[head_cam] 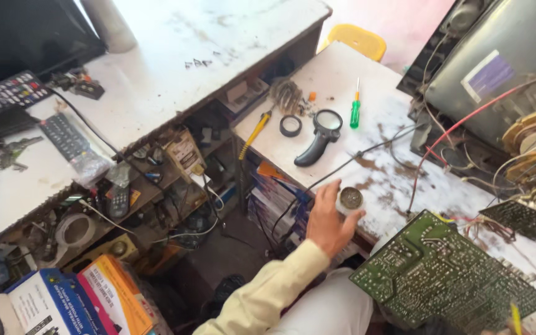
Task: The person holds a green circuit board on their lap and solders its underside with a yellow soldering iron, touching the tip to component joints. They reach under the workbench for supplies, then use a handheld magnifying glass in one hand while continuing to solder and probe joints on the board.
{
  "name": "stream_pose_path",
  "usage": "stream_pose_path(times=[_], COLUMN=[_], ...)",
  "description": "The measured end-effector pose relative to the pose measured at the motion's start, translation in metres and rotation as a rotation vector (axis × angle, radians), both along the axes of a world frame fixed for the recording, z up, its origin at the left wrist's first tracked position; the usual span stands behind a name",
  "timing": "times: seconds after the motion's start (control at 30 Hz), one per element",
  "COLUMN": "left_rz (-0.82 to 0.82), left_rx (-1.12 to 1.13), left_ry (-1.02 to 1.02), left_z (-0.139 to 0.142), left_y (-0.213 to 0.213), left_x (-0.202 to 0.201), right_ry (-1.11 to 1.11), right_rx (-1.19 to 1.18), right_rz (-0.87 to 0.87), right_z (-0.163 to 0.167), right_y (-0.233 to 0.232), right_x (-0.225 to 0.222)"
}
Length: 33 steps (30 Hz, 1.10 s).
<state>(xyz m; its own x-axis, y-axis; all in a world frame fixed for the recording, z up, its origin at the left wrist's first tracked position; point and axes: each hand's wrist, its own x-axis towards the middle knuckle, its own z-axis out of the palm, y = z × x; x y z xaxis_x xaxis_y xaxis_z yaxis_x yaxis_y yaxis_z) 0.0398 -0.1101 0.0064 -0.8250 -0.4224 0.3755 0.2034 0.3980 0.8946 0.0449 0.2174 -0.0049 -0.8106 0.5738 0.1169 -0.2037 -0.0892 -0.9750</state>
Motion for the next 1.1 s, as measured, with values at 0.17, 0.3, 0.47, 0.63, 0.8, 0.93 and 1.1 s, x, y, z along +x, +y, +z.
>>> stream_pose_path(times=[0.17,0.3,0.47,0.63,0.8,0.93,1.1], left_rz=[-0.325,-0.557,-0.644,-0.652,-0.579,-0.537,-0.522], left_rx=[-0.121,-0.363,-0.321,-0.284,-0.277,-0.27,-0.292], left_ry=[0.211,0.186,0.036,0.136,0.046,-0.03,0.091], left_z=[-0.002,-0.015,-0.04,-0.046,-0.023,-0.01,-0.013], left_y=[0.007,0.022,0.05,0.055,0.076,0.086,0.084], left_x=[0.068,0.083,0.057,0.058,0.038,0.018,0.02], right_ry=[0.013,0.041,0.066,0.122,0.242,0.268,0.312], right_rx=[-0.118,-0.149,-0.22,-0.251,-0.211,-0.267,-0.12], right_rz=[-0.08,-0.104,-0.11,-0.07,0.025,0.005,-0.124], right_z=[-0.011,-0.006,-0.009,0.004,0.019,0.019,0.019], right_y=[0.039,0.039,0.027,0.024,0.033,0.044,0.038], right_x=[-0.025,-0.009,0.046,0.055,0.024,-0.003,0.019])
